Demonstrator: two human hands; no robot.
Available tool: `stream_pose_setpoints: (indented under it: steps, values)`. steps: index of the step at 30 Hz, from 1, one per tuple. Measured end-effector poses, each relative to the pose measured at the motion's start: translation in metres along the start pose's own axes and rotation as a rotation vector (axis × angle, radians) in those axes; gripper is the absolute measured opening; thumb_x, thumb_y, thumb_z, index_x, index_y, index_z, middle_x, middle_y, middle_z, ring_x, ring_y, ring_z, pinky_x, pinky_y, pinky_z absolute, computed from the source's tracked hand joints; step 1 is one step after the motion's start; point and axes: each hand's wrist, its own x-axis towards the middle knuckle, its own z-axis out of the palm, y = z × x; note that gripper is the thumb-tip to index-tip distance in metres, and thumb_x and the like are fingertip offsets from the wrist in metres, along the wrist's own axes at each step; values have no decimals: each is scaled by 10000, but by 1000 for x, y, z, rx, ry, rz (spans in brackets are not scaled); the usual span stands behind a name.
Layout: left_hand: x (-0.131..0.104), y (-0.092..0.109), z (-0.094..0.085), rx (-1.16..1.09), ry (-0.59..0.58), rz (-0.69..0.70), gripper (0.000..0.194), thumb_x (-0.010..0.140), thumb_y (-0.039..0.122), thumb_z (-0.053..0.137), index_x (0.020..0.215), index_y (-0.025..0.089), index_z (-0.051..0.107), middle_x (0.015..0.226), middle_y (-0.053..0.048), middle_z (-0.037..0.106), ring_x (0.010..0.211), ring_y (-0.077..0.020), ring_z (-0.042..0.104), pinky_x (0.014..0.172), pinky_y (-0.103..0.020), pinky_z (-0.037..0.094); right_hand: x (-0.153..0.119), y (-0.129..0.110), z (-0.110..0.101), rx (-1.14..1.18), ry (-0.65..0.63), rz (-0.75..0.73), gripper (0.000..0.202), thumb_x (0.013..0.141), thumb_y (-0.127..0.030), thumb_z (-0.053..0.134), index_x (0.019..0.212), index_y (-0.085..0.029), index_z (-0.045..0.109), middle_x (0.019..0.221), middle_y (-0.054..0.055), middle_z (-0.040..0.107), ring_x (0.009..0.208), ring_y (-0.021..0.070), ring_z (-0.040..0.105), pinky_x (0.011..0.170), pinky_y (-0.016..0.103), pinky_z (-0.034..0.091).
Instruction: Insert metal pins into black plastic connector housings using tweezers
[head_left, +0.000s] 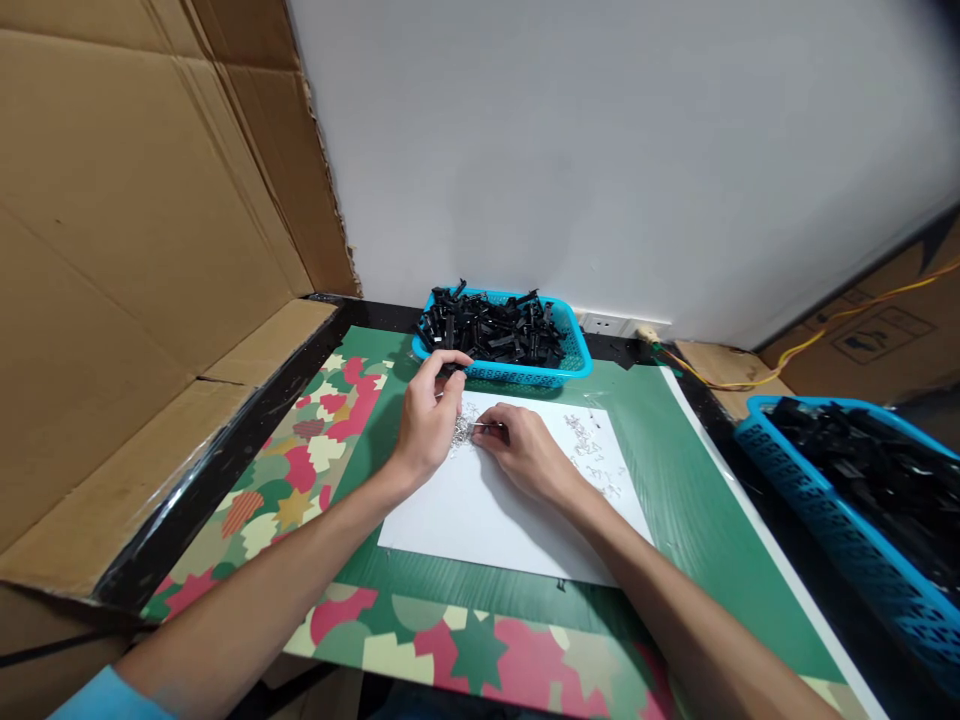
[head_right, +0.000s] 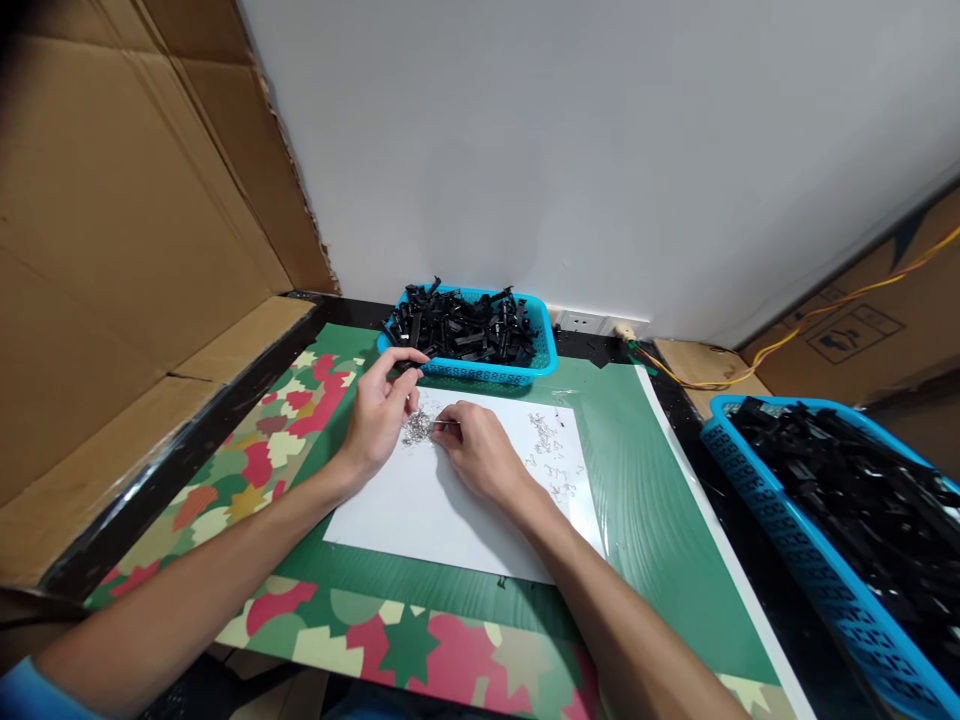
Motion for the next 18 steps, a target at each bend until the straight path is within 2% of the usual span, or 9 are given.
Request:
stream_pose_setpoints:
  steps: [3,7,12,14,18]
  values:
    - [0,1,0,1,3,2,165,1009,284,577,1121,231,686,692,24,545,561,-122,489,517,-233,374,0,0,-2,55,-2,1,120,961,-195,626,866,-191,700,881,67,740,768,212,617,707,319,400]
    - [0,3,0,6,8,0,165,1007,279,576,1117,231,690,705,24,546,558,-116,477,515,-231,371,1,-3,-8,315,-34,24,194,1010,-320,601,884,-189,667,851,40,683,765,189,569,698,303,406]
    - [-1,4,1,8,8,2,168,1003,274,581,1120,224,691,779,6,607,583,-113,490,528,-233,380,3,-4,-10,549,-78,80,313,990,-490,657,893,-193,644,801,10,616,711,171,511,666,300,387]
    - [-1,4,1,7,10,2,167,1003,270,580,1120,222,690,801,0,622,588,-113,490,530,-235,382,2,-3,-6,497,-65,77,289,1019,-456,616,893,-196,632,812,19,626,724,182,518,672,308,391]
    - [0,3,1,10,18,16,163,1003,265,575,1112,223,689,810,-8,637,588,-118,499,532,-242,395,-3,-2,8,41,72,21,176,1042,-260,538,896,-205,619,894,77,678,837,240,545,739,352,379]
